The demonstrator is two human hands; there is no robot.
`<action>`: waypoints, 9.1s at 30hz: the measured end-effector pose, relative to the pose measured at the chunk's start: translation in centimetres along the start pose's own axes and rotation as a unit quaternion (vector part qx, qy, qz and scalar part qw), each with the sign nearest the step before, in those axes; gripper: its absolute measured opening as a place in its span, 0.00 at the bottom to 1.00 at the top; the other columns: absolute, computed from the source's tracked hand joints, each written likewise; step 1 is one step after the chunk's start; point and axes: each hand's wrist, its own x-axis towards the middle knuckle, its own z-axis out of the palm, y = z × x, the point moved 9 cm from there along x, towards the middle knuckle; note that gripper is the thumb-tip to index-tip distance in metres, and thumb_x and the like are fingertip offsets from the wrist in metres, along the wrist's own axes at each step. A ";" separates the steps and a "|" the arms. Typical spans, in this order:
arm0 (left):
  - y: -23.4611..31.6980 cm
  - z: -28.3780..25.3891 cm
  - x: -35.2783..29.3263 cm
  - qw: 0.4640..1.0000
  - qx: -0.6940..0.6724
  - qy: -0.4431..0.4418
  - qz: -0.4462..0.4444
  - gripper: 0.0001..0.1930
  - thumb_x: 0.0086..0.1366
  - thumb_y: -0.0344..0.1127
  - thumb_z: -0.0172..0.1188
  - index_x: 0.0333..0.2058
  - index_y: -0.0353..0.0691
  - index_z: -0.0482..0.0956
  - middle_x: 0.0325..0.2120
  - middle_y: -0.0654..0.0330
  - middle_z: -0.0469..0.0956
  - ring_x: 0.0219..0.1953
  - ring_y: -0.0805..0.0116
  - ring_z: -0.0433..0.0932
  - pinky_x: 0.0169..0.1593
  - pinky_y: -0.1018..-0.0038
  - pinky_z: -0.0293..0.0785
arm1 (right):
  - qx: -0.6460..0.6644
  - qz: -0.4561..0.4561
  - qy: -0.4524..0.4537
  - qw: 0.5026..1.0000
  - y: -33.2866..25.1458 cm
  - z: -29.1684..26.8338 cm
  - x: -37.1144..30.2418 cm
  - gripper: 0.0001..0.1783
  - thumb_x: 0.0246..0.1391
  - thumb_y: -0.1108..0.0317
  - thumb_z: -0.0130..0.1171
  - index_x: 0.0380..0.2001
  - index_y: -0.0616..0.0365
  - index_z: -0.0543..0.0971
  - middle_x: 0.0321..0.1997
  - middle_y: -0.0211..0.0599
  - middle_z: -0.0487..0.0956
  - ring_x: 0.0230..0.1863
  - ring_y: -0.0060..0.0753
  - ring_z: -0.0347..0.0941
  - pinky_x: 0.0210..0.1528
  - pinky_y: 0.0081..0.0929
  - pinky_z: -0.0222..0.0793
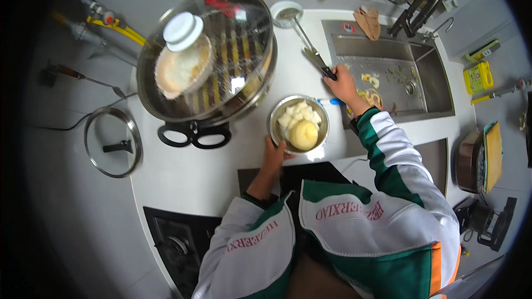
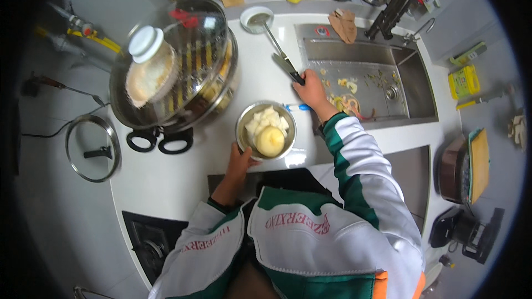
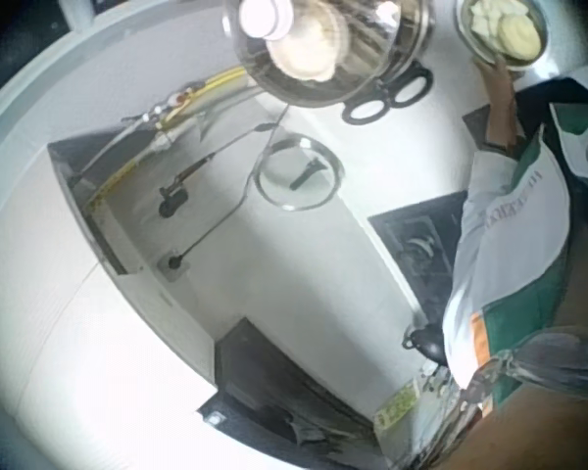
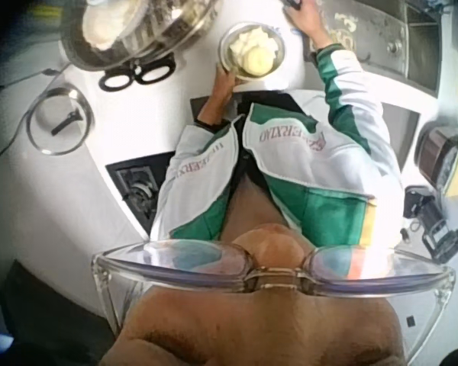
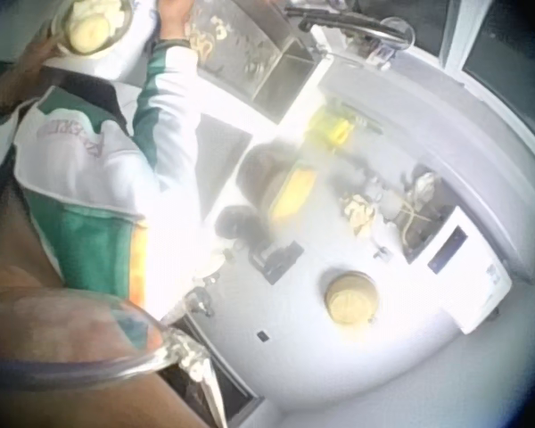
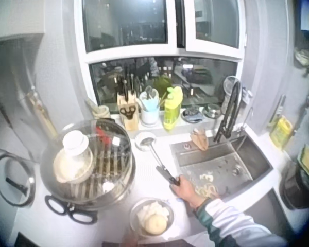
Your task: The person removes a steamer lid, places a bowl of peeled potatoes on the counter, and cuts the potatoes into chunks with a knife. They then gather vegetable peels from the sink, pack them into a small container, and wipe the sink surface.
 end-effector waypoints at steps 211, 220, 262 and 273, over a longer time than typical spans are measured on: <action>5.4 8.9 -5.1 0.983 -0.051 0.125 0.124 0.20 0.62 0.37 0.52 0.49 0.31 0.68 0.40 0.53 0.76 0.37 0.65 0.79 0.31 0.71 0.82 | 0.202 -0.286 -0.509 0.786 -9.2 0.4 -11.8 0.15 0.65 0.59 0.47 0.34 0.62 0.70 0.26 0.59 0.75 0.29 0.64 0.72 0.34 0.47 0.66; 4.9 8.7 -4.1 0.987 -0.051 0.099 0.119 0.20 0.63 0.37 0.51 0.50 0.32 0.66 0.41 0.53 0.76 0.38 0.65 0.79 0.32 0.70 0.82 | 0.221 -0.285 -0.525 0.771 -8.9 1.0 -11.2 0.15 0.65 0.60 0.47 0.32 0.63 0.71 0.28 0.58 0.75 0.30 0.59 0.72 0.36 0.43 0.67; 5.3 7.0 -5.4 0.966 -0.106 0.138 0.190 0.23 0.68 0.37 0.55 0.58 0.39 0.61 0.52 0.55 0.68 0.54 0.64 0.69 0.57 0.69 0.68 | 0.162 -0.207 -0.224 0.939 -5.7 -0.9 -5.5 0.13 0.52 0.67 0.60 0.35 0.62 0.69 0.32 0.48 0.73 0.36 0.55 0.71 0.40 0.40 0.67; 5.3 6.1 -6.1 0.958 -0.127 0.158 0.203 0.22 0.65 0.31 0.57 0.55 0.39 0.61 0.51 0.55 0.68 0.54 0.64 0.71 0.56 0.69 0.71 | 0.266 -0.136 -0.384 0.874 -6.5 1.3 -8.6 0.11 0.58 0.66 0.57 0.39 0.61 0.72 0.30 0.45 0.76 0.31 0.37 0.73 0.37 0.30 0.69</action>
